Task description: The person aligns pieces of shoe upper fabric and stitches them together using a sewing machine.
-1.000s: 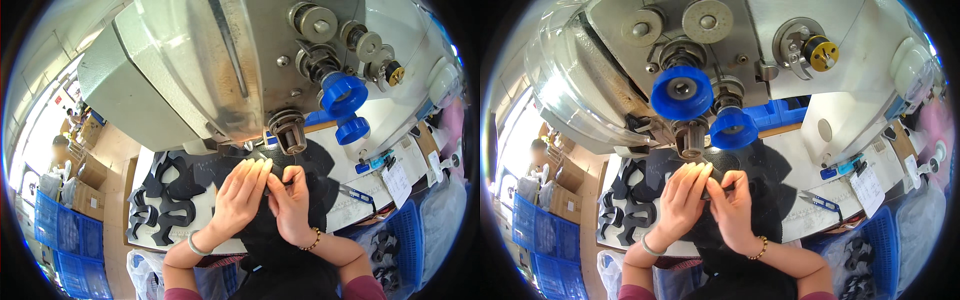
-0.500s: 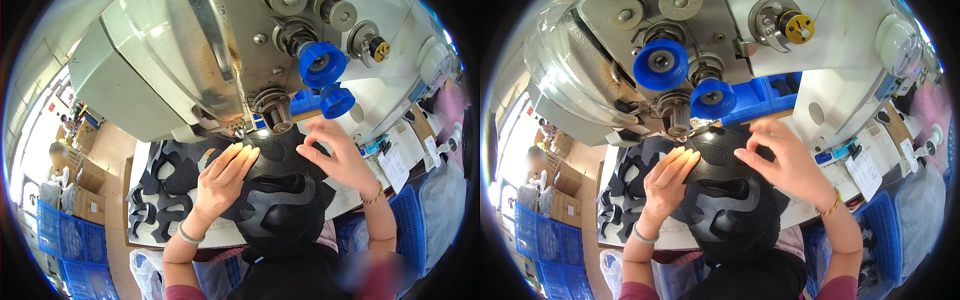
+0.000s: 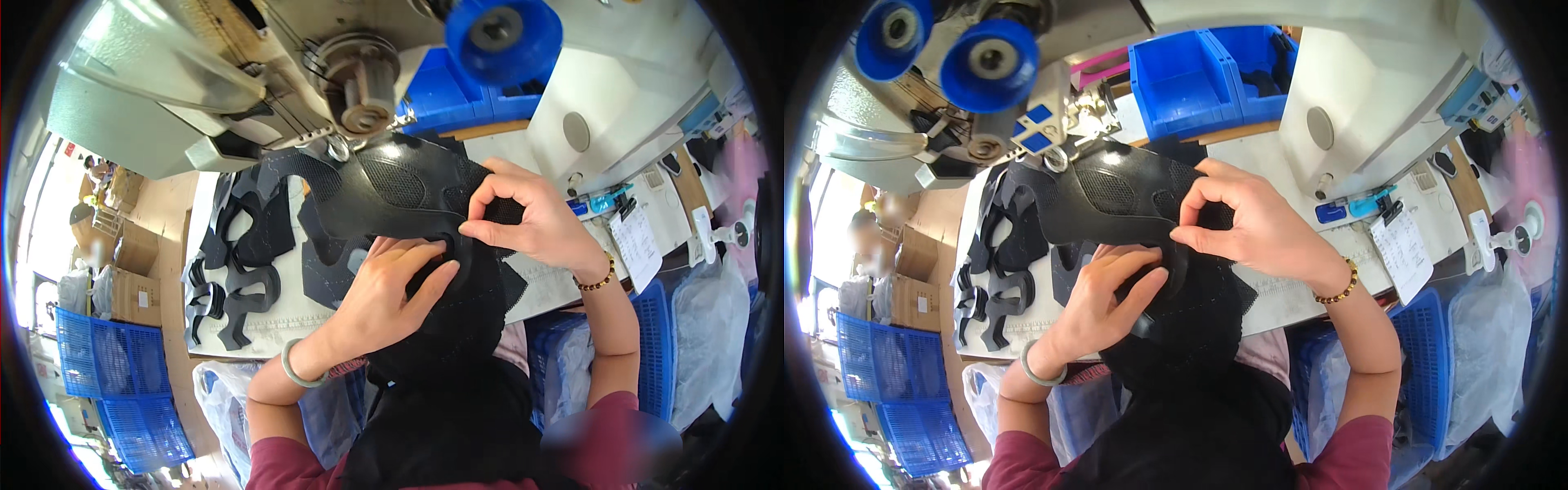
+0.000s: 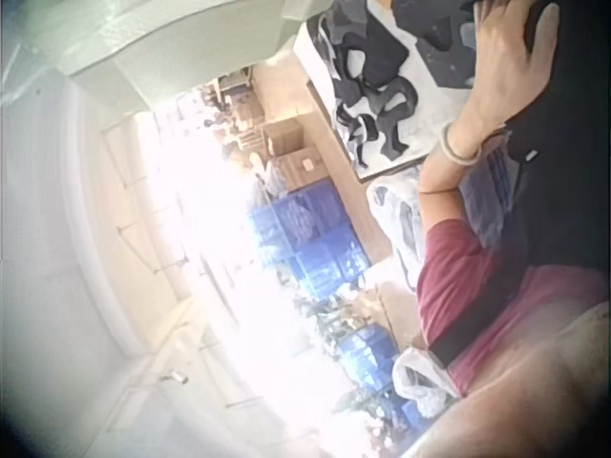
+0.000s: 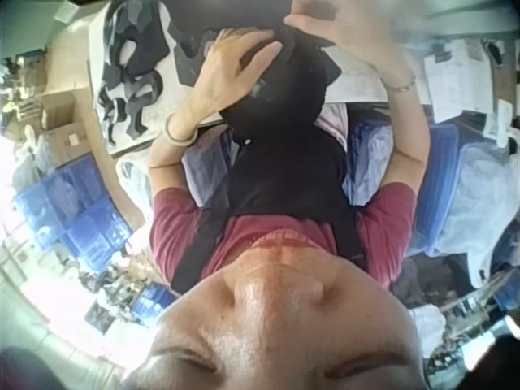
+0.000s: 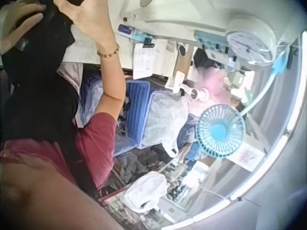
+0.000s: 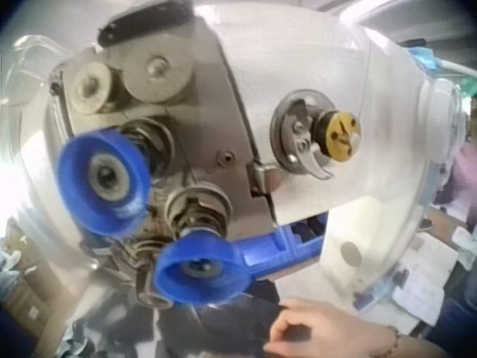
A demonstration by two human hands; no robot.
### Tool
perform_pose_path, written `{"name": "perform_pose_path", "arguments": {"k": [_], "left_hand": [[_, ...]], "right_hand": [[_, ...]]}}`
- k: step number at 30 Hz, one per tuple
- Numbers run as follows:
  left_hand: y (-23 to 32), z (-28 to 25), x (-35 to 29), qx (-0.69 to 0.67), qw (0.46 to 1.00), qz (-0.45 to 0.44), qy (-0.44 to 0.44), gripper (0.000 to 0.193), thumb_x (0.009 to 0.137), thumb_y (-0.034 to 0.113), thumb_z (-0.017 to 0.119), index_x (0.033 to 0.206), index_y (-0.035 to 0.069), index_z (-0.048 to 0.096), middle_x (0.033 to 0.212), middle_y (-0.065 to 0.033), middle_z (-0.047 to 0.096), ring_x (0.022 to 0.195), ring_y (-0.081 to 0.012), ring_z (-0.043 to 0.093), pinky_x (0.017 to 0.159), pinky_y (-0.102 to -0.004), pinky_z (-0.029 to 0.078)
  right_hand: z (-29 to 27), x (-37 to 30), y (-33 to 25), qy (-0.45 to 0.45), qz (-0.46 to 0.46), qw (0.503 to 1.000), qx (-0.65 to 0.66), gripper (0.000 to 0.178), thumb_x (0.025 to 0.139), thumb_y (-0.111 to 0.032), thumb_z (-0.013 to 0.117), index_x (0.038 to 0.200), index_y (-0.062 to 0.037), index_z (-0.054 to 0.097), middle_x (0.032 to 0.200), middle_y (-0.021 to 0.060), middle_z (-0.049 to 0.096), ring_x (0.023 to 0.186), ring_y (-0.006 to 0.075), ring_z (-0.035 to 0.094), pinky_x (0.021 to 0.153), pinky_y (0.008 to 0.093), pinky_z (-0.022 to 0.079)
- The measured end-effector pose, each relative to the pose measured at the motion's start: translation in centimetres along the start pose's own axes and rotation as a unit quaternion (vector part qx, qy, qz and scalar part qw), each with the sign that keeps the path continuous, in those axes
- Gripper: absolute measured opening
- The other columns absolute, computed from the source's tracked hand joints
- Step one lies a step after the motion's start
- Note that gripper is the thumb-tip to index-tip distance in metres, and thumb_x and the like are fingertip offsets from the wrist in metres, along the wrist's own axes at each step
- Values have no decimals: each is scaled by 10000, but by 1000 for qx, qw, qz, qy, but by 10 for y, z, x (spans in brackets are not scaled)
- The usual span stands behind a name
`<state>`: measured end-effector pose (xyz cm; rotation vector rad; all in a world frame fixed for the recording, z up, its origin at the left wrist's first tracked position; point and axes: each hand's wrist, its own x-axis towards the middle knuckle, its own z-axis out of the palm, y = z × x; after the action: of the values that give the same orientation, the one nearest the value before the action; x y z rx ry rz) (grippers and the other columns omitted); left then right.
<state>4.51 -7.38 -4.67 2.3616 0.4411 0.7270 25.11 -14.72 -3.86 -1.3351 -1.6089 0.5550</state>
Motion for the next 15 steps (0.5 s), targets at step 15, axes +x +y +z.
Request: {"name": "perform_pose_path", "arguments": {"k": [15], "left_hand": [[5,17,1,-107,987,-119,-6,135,873,99,614,835,-25,648,675,-84,580,687,-218,536,782,-321,384]], "right_hand": [[8,0,8,79,-59,988,116,268,734,-172,775,902,-18,635,1071,72,585,1121,179,502,934,303,397]]}}
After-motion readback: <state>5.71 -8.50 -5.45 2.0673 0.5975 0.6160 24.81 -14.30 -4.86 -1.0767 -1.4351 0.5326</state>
